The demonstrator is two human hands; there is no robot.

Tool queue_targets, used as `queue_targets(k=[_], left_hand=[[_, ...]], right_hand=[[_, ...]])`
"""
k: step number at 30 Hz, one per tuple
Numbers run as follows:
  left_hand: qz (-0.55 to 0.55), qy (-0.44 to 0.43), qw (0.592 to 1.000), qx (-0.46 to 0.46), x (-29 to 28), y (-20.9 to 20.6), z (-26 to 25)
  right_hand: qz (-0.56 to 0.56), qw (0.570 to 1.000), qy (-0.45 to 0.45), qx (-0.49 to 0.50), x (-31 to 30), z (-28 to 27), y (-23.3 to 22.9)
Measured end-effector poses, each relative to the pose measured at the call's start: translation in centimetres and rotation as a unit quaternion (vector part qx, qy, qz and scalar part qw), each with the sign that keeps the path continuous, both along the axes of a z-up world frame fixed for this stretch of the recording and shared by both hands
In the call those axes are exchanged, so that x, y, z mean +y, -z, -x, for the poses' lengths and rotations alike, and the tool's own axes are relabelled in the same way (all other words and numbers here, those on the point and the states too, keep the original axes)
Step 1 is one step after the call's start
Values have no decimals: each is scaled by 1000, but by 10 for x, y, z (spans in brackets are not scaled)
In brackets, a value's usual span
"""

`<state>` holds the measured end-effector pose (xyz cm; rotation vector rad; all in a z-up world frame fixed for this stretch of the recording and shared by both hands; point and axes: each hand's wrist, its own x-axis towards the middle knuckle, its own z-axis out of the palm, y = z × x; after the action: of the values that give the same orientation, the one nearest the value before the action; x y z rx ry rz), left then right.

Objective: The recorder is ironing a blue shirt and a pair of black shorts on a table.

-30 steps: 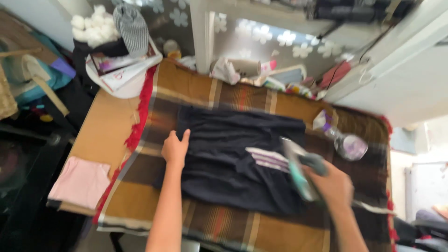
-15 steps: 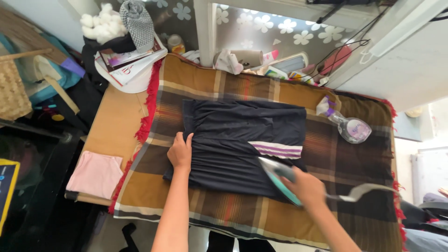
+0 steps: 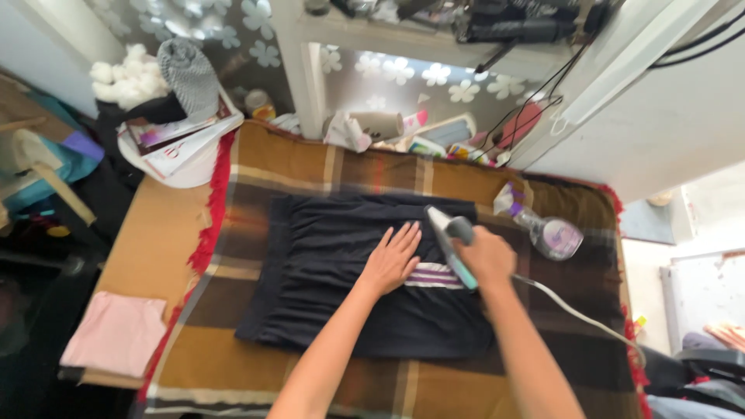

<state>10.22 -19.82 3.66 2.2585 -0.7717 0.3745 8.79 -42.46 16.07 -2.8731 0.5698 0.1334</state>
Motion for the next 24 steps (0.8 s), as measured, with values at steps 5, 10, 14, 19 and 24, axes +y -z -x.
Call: queue_targets(k=[5, 10, 14, 19, 24], left_hand=[[-145, 16, 988, 51, -13, 34, -3], [-43, -15, 999, -6, 14, -13, 25], [65, -231, 960, 145, 47, -14, 69], [22, -247, 964, 97, 65, -8, 81], [16, -231, 971, 61, 68, 2, 85]], right_hand=[[25, 994, 109, 1, -59, -12, 39], [72, 984, 156, 52, -133, 64, 25], [79, 985, 136, 73, -170, 83, 51], [82, 962, -143, -217, 8, 44, -28], [-157, 880, -388, -226, 142, 2, 56]])
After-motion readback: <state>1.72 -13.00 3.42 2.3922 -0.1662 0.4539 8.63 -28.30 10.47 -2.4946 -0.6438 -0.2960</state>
